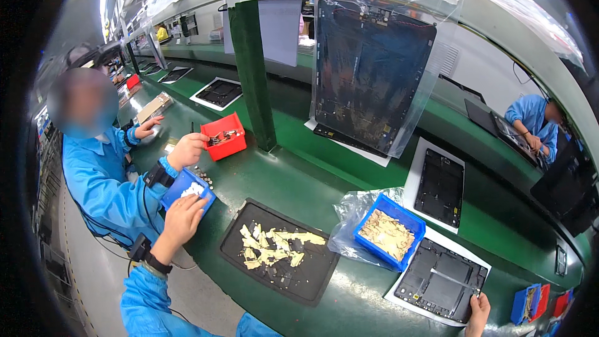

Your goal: Installing small components and connecting ribbons/wires inside a tablet or laptop chassis at a factory assembly line.

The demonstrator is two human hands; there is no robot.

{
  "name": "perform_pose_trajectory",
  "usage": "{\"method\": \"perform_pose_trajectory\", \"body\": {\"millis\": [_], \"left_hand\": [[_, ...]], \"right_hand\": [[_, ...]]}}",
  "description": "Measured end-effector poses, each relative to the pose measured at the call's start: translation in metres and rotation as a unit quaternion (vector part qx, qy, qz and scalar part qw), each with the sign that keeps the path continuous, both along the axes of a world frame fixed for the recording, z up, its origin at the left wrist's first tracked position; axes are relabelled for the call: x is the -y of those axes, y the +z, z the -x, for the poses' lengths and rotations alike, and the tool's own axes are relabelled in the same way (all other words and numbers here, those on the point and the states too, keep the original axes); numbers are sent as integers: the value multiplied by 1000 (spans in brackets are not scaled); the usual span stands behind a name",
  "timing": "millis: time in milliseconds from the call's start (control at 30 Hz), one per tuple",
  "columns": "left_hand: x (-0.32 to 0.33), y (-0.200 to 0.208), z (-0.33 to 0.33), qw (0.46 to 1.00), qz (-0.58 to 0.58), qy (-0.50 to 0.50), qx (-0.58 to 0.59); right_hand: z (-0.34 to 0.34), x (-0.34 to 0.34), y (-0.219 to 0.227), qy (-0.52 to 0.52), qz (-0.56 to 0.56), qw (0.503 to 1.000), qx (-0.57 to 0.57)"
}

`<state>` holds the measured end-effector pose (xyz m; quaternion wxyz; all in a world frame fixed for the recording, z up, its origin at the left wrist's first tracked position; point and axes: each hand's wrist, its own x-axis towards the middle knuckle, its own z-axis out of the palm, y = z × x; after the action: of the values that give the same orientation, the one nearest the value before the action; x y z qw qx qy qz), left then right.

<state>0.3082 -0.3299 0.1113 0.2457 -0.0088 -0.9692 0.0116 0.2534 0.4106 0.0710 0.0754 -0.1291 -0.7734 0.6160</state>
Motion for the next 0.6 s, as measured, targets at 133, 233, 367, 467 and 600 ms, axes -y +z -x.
{"method": "perform_pose_trajectory", "body": {"millis": [133, 233, 367, 467, 600], "left_hand": [[17, -6, 13, 1000, 5, -1, -15], [18, -13, 21, 1000, -11, 16, -20], [25, -5, 9, 999, 14, 33, -31], [24, -9, 0, 996, 13, 46, -70], [7, -18, -7, 996, -18, 48, -76]], "right_hand": [[-1, 0, -1, -2, 1, 1000, -6], [-5, -5, 3, -1, -2, 1000, -10], [1, 0, 1, 18, 15, 1000, -11], [5, 7, 0, 8, 36, 999, -7], [-2, -1, 6, 10, 3, 1000, 4]]}}
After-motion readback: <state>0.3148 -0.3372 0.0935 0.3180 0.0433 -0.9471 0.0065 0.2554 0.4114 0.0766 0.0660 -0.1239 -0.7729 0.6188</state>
